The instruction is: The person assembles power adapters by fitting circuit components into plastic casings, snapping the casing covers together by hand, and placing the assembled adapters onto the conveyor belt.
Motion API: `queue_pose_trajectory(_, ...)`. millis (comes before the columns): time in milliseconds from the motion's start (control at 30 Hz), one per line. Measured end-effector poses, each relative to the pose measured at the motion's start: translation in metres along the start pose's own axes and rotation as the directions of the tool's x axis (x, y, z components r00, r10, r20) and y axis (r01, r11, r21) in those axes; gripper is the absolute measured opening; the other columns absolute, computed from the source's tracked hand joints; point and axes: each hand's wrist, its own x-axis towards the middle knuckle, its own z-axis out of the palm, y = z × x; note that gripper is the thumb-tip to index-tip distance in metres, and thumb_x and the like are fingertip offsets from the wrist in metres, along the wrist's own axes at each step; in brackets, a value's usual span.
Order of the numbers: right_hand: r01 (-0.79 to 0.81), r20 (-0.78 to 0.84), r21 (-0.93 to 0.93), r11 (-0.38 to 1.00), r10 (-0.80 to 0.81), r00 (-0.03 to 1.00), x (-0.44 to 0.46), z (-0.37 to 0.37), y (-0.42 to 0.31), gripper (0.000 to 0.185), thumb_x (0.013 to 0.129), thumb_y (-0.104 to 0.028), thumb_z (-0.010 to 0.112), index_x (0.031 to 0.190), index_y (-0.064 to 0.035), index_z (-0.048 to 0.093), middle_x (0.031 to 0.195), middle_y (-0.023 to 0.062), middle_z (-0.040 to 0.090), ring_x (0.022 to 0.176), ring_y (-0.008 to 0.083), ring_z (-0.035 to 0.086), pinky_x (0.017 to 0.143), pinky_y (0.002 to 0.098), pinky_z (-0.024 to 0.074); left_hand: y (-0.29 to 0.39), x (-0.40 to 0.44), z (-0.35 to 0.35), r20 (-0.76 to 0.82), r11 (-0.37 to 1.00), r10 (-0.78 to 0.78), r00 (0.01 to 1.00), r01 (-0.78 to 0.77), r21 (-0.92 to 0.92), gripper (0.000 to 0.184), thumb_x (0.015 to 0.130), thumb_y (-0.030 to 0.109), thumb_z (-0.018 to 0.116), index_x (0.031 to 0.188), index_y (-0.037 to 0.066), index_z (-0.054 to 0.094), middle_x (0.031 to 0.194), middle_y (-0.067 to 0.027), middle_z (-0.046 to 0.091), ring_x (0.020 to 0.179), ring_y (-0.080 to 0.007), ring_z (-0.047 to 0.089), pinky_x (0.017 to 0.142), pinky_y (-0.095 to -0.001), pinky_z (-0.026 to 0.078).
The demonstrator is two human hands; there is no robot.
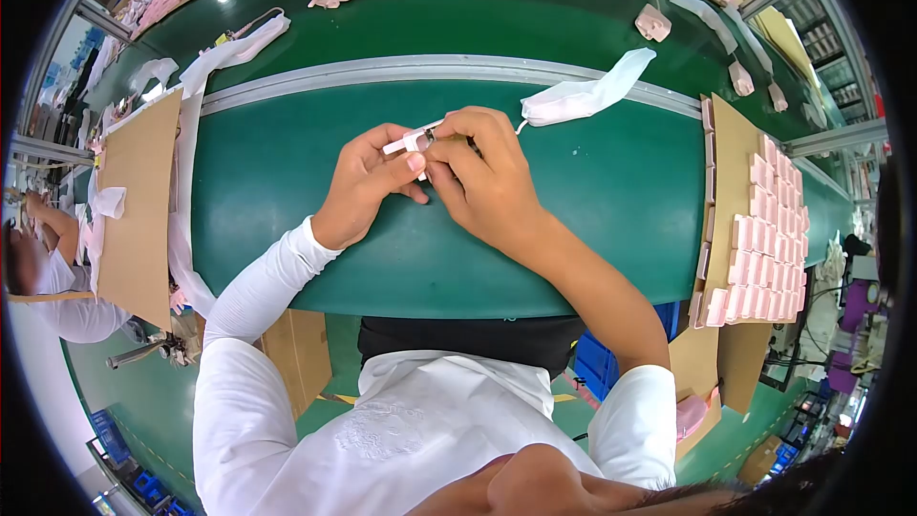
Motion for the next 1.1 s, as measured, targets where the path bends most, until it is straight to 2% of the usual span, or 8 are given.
queue_pose_trajectory(233, -0.276, 0.059, 0.066, 0.959, 0.272, 0.960, 0.007, -0.010, -0.008, 0.026, 0.078, -0.001, 0.078, 0.101, -0.0055, 0.067, 0.109, 0.0097, 0.063, 0.099, 0.0316, 0.060, 0.081, 0.0403, 0.0516, 0.004, 0.006, -0.004, -0.006, 0.997, -0.082, 0.997, 0.082, 0.010, 0.034, 0.101, 0.027, 0.067, 0.121, 0.000, 0.061, 0.102, -0.0063, 0.068, 0.089, -0.0114, 0.067, 0.074, -0.0281, 0.061)
queue_pose_trajectory(367, -0.491, 0.121, 0.109, 0.864, 0.479, 0.870, 0.009, -0.016, -0.006, 0.034, 0.078, -0.007, 0.081, 0.109, -0.0067, 0.065, 0.111, 0.0097, 0.064, 0.099, 0.0324, 0.057, 0.082, 0.0419, 0.0499, 0.003, 0.007, -0.004, -0.003, 0.994, -0.101, 0.995, 0.101, 0.045, 0.036, 0.100, 0.028, 0.069, 0.120, -0.001, 0.061, 0.102, -0.0069, 0.068, 0.089, -0.0120, 0.068, 0.073, -0.0268, 0.060)
queue_pose_trajectory(467, -0.574, 0.207, 0.098, 0.813, 0.548, 0.811, 0.008, -0.018, -0.006, 0.037, 0.078, -0.010, 0.080, 0.111, -0.0065, 0.064, 0.112, 0.0099, 0.065, 0.100, 0.0330, 0.057, 0.085, 0.0427, 0.0493, 0.003, 0.007, -0.004, -0.014, 0.990, -0.130, 0.991, 0.130, 0.046, 0.037, 0.096, 0.022, 0.072, 0.121, -0.002, 0.062, 0.108, -0.0118, 0.071, 0.093, -0.0161, 0.070, 0.073, -0.0283, 0.060)
queue_pose_trajectory(567, -0.566, 0.223, 0.105, 0.818, 0.535, 0.815, 0.005, -0.015, -0.002, 0.035, 0.078, -0.011, 0.079, 0.111, -0.0073, 0.065, 0.112, 0.0103, 0.065, 0.101, 0.0337, 0.056, 0.087, 0.0432, 0.0495, 0.004, 0.006, -0.002, -0.013, 0.989, -0.131, 0.991, 0.132, 0.072, 0.036, 0.096, 0.023, 0.073, 0.121, -0.002, 0.062, 0.107, -0.0114, 0.071, 0.092, -0.0161, 0.070, 0.073, -0.0280, 0.060)
queue_pose_trajectory(767, -0.660, 0.303, 0.120, 0.741, 0.606, 0.735, 0.001, -0.016, 0.002, 0.037, 0.076, -0.014, 0.080, 0.110, -0.0089, 0.066, 0.111, 0.0103, 0.066, 0.103, 0.0358, 0.055, 0.089, 0.0437, 0.0490, 0.002, 0.007, 0.003, -0.016, 0.980, -0.110, 0.994, 0.111, 0.167, 0.037, 0.096, 0.022, 0.073, 0.121, -0.003, 0.062, 0.107, -0.0110, 0.071, 0.091, -0.0158, 0.070, 0.072, -0.0272, 0.059)
queue_pose_trajectory(867, -0.656, 0.301, 0.096, 0.748, 0.607, 0.736, 0.002, -0.018, 0.001, 0.037, 0.078, -0.017, 0.081, 0.111, -0.0078, 0.066, 0.109, 0.0090, 0.065, 0.104, 0.0309, 0.055, 0.091, 0.0420, 0.0486, 0.002, 0.006, 0.004, -0.022, 0.983, -0.111, 0.994, 0.113, 0.144, 0.038, 0.095, 0.022, 0.074, 0.121, -0.003, 0.062, 0.108, -0.0109, 0.070, 0.090, -0.0157, 0.070, 0.071, -0.0277, 0.060)
queue_pose_trajectory(967, -0.627, 0.287, 0.104, 0.772, 0.580, 0.762, 0.000, -0.015, 0.006, 0.037, 0.078, -0.019, 0.082, 0.110, -0.0081, 0.066, 0.108, 0.0093, 0.065, 0.104, 0.0311, 0.055, 0.092, 0.0427, 0.0481, 0.002, 0.007, 0.001, 0.003, 0.983, -0.117, 0.993, 0.115, 0.146, 0.037, 0.095, 0.021, 0.074, 0.121, -0.003, 0.062, 0.107, -0.0111, 0.070, 0.090, -0.0161, 0.070, 0.070, -0.0287, 0.060)
queue_pose_trajectory(1100, -0.676, 0.332, 0.072, 0.733, 0.622, 0.710, 0.005, -0.020, 0.001, 0.039, 0.078, -0.022, 0.083, 0.110, -0.0089, 0.066, 0.109, 0.0090, 0.065, 0.104, 0.0309, 0.054, 0.092, 0.0429, 0.0475, 0.003, 0.004, 0.007, -0.004, 0.987, -0.082, 0.997, 0.081, 0.140, 0.033, 0.097, 0.018, 0.072, 0.120, -0.004, 0.061, 0.106, -0.0114, 0.070, 0.091, -0.0174, 0.070, 0.068, -0.0293, 0.060)
